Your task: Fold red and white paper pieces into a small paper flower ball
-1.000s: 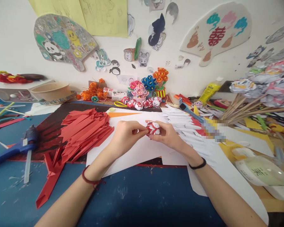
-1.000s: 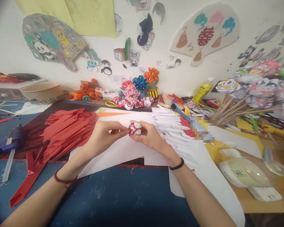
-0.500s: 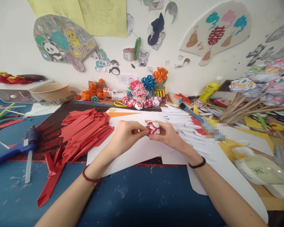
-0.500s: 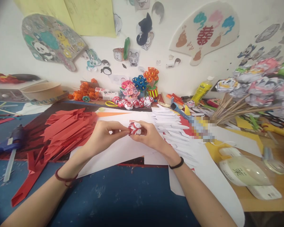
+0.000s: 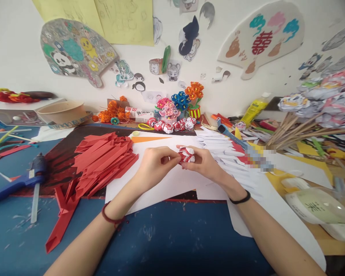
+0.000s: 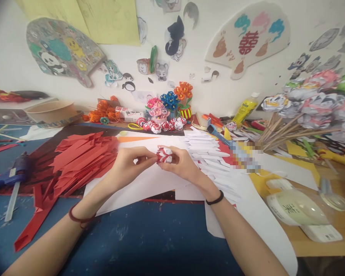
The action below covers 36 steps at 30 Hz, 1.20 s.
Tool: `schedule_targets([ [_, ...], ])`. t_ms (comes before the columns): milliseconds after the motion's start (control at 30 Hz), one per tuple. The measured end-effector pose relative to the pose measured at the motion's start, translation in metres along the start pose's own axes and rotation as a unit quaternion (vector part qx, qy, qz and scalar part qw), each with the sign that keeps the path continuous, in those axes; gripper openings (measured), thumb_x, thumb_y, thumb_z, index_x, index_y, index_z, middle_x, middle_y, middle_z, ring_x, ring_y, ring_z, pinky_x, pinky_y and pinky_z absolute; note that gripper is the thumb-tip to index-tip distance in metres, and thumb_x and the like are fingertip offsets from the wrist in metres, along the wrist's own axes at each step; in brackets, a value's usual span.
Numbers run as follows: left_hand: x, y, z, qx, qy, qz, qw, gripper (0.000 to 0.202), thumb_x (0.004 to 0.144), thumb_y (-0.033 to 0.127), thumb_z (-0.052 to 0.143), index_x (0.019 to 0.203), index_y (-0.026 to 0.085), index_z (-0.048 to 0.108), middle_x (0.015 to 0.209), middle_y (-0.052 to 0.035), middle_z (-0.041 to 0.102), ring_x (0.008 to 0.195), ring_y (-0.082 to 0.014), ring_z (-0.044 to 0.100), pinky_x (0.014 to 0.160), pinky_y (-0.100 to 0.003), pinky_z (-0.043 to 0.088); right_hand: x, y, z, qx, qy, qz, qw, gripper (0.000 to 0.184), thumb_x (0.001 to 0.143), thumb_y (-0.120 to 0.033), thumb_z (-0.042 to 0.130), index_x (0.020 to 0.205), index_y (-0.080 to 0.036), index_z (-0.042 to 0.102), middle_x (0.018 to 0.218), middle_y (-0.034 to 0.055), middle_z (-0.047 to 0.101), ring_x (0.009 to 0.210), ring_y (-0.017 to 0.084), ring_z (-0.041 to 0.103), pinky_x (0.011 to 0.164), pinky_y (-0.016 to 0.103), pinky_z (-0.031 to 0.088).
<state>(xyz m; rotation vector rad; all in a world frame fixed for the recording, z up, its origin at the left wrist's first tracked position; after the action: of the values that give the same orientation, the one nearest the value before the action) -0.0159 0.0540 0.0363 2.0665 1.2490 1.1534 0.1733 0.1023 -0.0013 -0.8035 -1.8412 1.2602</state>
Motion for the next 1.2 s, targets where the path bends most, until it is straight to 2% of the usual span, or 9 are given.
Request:
schedule_targets([
  [133, 0.0, -0.002, -0.001, -0.011, 0.003, -0.01, 1.0, 0.01, 0.084, 0.021, 0.068, 0.081, 0.018, 0.077, 0.075, -0.0018, 0.074, 0.057, -0.0093, 0.05, 0.054, -0.022, 0.039, 0.0, 0.002, 0.001, 0.008, -0.006, 0.001, 1.0, 0.044, 0.076, -0.036, 0.077, 0.114, -0.018, 0.067, 0.095, 0.006, 0.069, 0.086, 0.023, 0.066, 0.07, 0.035, 0.057],
  [333, 0.001, -0.006, -0.002, -0.02, -0.011, -0.011, 1.0, 0.008, 0.082, 0.02, 0.07, 0.078, 0.018, 0.077, 0.072, 0.0002, 0.073, 0.059, -0.0083, 0.052, 0.056, -0.021, 0.04, 0.001, 0.008, 0.002, 0.039, -0.022, 0.004, 0.999, 0.06, 0.077, -0.031, 0.078, 0.132, -0.019, 0.057, 0.116, 0.0083, 0.066, 0.105, 0.027, 0.063, 0.083, 0.038, 0.056],
  [467, 0.0, -0.005, -0.003, -0.014, -0.022, -0.009, 1.0, 0.008, 0.082, 0.019, 0.071, 0.077, 0.018, 0.077, 0.071, 0.0011, 0.073, 0.058, -0.0076, 0.052, 0.056, -0.02, 0.04, 0.0, 0.008, 0.002, 0.036, -0.029, 0.006, 0.999, 0.063, 0.077, -0.029, 0.078, 0.135, -0.019, 0.055, 0.122, 0.009, 0.064, 0.111, 0.028, 0.061, 0.089, 0.04, 0.054],
  [800, -0.003, 0.0, 0.003, 0.019, 0.01, -0.014, 1.0, 0.011, 0.079, 0.014, 0.068, 0.075, 0.019, 0.077, 0.069, 0.0019, 0.072, 0.055, -0.0073, 0.048, 0.054, -0.021, 0.038, 0.0, 0.011, 0.002, 0.023, -0.031, -0.004, 0.999, 0.058, 0.078, -0.029, 0.077, 0.132, -0.019, 0.057, 0.112, 0.0079, 0.066, 0.102, 0.025, 0.062, 0.088, 0.039, 0.053],
  [1100, -0.006, 0.003, 0.014, 0.042, 0.082, -0.038, 0.995, 0.008, 0.075, 0.014, 0.067, 0.071, 0.016, 0.074, 0.063, -0.0001, 0.066, 0.054, -0.0087, 0.046, 0.054, -0.022, 0.038, -0.001, 0.012, 0.005, -0.035, 0.016, -0.031, 0.999, 0.055, 0.078, -0.027, 0.075, 0.13, -0.02, 0.059, 0.109, 0.007, 0.064, 0.101, 0.024, 0.062, 0.088, 0.037, 0.051],
  [1200, -0.006, 0.003, 0.015, 0.037, 0.094, -0.03, 0.994, 0.009, 0.075, 0.013, 0.065, 0.071, 0.016, 0.072, 0.064, -0.0001, 0.065, 0.055, -0.0088, 0.046, 0.055, -0.022, 0.038, -0.001, 0.009, 0.006, -0.035, 0.026, -0.042, 0.998, 0.047, 0.078, -0.025, 0.075, 0.123, -0.018, 0.062, 0.107, 0.0069, 0.064, 0.099, 0.023, 0.061, 0.086, 0.035, 0.051],
])
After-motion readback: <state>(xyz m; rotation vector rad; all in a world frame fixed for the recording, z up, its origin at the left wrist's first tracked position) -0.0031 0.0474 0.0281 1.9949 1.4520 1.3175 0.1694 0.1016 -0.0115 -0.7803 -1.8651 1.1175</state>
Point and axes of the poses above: each hand's wrist, its own x-axis towards the middle knuckle, its own z-axis out of the palm, y = z × x, the point moved 1 cm from there along x, towards the middle knuckle
